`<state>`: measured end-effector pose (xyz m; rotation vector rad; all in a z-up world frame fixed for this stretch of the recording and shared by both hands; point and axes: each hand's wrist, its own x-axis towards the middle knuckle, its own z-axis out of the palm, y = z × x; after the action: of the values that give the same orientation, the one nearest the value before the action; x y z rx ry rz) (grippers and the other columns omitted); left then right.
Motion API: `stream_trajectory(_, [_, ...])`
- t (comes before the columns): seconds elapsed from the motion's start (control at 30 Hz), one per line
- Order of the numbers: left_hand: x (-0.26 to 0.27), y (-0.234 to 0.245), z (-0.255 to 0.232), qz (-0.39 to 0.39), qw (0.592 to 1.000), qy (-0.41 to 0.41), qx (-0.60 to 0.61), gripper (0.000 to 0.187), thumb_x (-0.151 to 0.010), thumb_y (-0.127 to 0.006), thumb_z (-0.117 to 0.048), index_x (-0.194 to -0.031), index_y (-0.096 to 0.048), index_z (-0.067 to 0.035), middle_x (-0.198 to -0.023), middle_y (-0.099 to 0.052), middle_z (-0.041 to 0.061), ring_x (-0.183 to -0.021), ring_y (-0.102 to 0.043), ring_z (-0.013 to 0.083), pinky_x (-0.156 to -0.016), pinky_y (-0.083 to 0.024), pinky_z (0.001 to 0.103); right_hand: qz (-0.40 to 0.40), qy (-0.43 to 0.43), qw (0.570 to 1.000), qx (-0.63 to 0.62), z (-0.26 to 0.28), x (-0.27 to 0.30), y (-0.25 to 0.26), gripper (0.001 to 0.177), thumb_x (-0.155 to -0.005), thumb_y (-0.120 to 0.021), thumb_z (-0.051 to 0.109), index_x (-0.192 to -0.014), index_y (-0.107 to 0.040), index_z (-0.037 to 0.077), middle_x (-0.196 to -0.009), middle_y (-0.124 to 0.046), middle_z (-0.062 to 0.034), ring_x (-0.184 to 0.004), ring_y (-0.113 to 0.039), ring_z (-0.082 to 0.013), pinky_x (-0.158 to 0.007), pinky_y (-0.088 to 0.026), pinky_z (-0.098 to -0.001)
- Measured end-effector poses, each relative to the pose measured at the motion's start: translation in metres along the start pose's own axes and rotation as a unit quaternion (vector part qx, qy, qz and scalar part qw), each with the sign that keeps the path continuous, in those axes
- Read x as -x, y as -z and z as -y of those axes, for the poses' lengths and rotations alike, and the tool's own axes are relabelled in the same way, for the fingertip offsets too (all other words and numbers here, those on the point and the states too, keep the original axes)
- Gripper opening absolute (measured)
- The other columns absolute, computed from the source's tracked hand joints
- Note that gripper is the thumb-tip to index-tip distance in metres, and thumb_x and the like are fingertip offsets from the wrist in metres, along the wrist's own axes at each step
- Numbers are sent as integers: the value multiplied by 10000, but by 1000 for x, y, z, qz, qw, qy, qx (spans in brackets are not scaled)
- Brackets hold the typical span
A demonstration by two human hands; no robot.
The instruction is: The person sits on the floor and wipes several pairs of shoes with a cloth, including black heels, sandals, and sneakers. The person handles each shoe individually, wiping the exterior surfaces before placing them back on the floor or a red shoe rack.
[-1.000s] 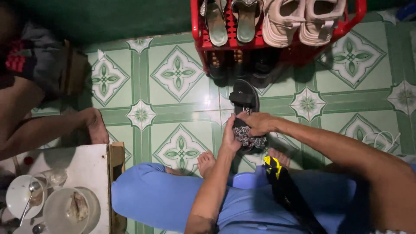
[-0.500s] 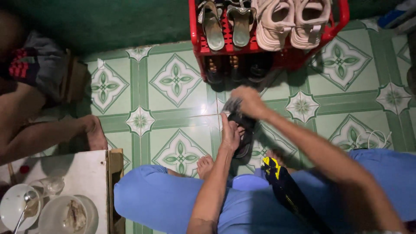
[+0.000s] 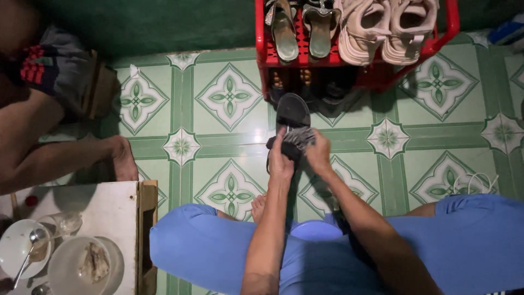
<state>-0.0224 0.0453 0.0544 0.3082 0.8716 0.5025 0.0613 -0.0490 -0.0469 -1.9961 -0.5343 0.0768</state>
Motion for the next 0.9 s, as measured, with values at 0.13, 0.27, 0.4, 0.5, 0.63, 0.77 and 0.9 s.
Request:
stream_trajectory(0.13, [-17,17,17,-108,985,-61,-122,552,-719,-916,-337,-1094,-767,40,-1103,-655,290,-1015,-638,292,-900,-518,465,-58,-331,938,-80,-11,-18,24,335,-872,-662,124,-1206,-679,104,-1089,-716,-165,-1055,-677,-401,-904,-485,-537])
stream_trajectory(0.27, [-32,35,40,-103,958,-68,-258,310,-779,-760,-419,-753,-809,-114,-589,-685,105,-533,-671,158,-488,-569,275,-68,-416,771,-478,83,-40,83,433,-830,-753,430,-1144,-712,135,-1101,-740,-125,-968,-726,-322,-823,-574,-479])
stream_trajectory(0.4, [-14,20,41,-90,958,-80,-260,287,-783,-752,-325,-658,-749,-67,-580,-681,99,-537,-668,135,-514,-576,256,-83,-355,886,-288,106,-64,88,592,-911,-691,542,-1361,-643,161,-1413,-621,-183,-1365,-530,-405,-1123,-383,-572])
stream_trajectory(0.5, [-17,19,48,-83,964,-86,-236,233,-783,-798,-265,-689,-740,-60,-617,-701,115,-539,-686,159,-517,-587,263,-20,-105,994,-24,114,-74,81,590,-871,-545,49,-1417,-562,271,-1329,-648,-197,-1258,-567,-491,-1090,-427,-562])
stream_trajectory(0.63, [-21,20,41,-88,969,-108,-203,240,-792,-817,-262,-721,-738,-47,-642,-706,118,-551,-679,163,-520,-587,291,131,146,964,180,39,-61,63,568,-823,-563,60,-1310,-686,327,-1147,-625,-52,-1083,-605,-380,-1011,-485,-482])
stream_trajectory(0.77, [-15,20,23,-105,962,-142,-210,277,-797,-782,-293,-651,-713,-67,-593,-678,99,-530,-659,160,-511,-557,268,127,64,974,178,21,-46,77,397,-830,-640,115,-1168,-711,310,-1061,-653,-33,-1084,-641,-301,-1008,-513,-438])
stream_trajectory(0.9, [-2,10,9,-120,940,-147,-283,545,-917,-611,-525,-601,-743,-101,-553,-672,93,-538,-641,173,-599,-522,259,1,3,988,156,24,-51,84,294,-816,-632,136,-1053,-724,282,-970,-656,-22,-987,-683,-286,-902,-542,-429])
